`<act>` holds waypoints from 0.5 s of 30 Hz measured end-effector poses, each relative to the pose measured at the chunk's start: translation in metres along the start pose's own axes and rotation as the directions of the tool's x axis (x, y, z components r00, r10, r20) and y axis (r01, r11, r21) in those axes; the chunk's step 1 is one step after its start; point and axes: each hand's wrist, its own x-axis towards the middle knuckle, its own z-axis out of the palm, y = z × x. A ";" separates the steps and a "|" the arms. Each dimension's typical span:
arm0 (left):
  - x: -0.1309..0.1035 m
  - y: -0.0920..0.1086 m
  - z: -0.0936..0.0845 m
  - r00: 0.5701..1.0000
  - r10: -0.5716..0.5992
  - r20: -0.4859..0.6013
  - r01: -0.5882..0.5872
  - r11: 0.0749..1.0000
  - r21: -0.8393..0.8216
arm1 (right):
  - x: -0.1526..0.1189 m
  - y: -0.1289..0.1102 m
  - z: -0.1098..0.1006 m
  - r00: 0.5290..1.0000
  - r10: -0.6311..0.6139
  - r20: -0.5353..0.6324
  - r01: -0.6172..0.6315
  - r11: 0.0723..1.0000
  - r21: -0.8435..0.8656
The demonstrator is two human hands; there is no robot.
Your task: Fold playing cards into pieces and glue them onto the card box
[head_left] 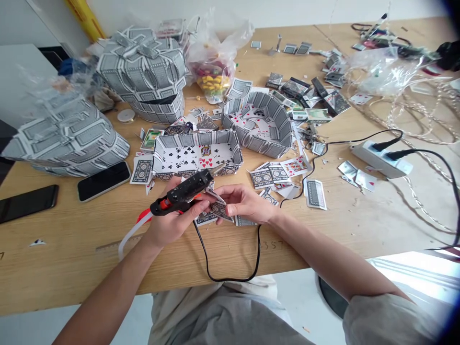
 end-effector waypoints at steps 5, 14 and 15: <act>-0.001 -0.003 0.001 0.998 0.041 -0.050 -0.038 0.997 0.065 | 0.000 0.002 0.001 1.000 0.020 -0.021 -0.021 1.000 -0.011; -0.003 -0.005 0.004 0.999 0.033 -0.001 -0.033 0.998 0.047 | 0.002 -0.003 0.003 0.991 -0.072 -0.111 0.054 0.986 -0.155; -0.003 -0.005 0.004 0.999 0.032 -0.001 -0.032 0.999 0.035 | 0.001 -0.003 0.004 0.991 -0.075 -0.110 0.057 0.985 -0.161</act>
